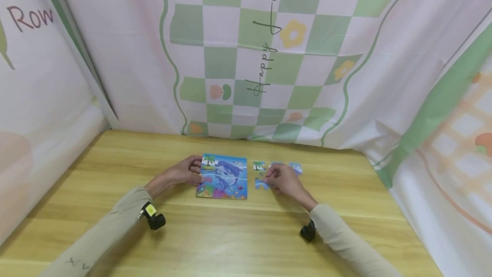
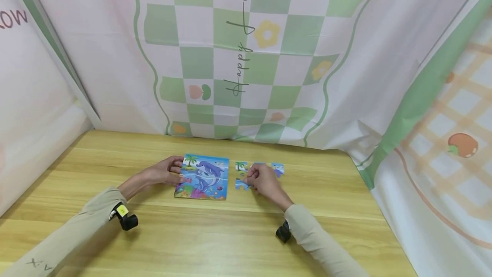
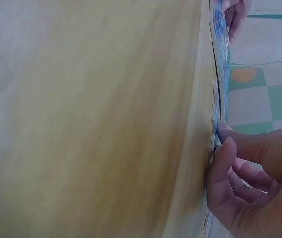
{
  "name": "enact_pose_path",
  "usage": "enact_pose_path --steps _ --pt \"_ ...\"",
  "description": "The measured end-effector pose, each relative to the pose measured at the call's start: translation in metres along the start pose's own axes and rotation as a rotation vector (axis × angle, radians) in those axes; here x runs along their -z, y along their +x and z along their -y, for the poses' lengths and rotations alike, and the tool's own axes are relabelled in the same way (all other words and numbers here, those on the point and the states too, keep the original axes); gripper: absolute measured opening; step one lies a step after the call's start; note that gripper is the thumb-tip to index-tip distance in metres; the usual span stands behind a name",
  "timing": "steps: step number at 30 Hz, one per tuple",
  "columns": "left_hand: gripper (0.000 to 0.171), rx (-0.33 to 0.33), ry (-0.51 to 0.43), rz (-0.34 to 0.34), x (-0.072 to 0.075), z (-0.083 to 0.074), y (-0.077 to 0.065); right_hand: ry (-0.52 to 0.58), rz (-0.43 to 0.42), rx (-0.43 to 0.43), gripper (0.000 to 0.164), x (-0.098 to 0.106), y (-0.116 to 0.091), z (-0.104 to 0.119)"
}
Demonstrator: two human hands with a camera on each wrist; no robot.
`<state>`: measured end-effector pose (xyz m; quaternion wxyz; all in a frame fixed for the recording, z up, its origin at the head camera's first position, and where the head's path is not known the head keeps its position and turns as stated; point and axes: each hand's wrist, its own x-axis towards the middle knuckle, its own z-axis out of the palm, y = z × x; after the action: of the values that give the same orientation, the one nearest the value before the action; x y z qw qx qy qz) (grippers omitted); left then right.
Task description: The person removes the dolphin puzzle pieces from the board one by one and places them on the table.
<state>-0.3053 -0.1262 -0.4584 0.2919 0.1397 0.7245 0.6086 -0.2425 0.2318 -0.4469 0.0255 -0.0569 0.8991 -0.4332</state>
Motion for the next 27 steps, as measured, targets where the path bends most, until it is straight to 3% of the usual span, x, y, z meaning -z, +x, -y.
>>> enact_pose_path --steps 9,16,27 --pt "0.091 0.010 0.013 -0.004 0.001 -0.003 -0.001 -0.097 -0.027 0.056 0.015 0.000 0.004 -0.002" --pt "0.091 0.003 0.008 -0.001 0.001 -0.002 -0.003 -0.063 0.000 0.043 0.011 0.007 0.006 -0.001" --pt "0.086 0.056 0.014 -0.053 -0.002 -0.005 0.002 -0.056 0.043 0.011 0.012 0.013 0.003 0.004"
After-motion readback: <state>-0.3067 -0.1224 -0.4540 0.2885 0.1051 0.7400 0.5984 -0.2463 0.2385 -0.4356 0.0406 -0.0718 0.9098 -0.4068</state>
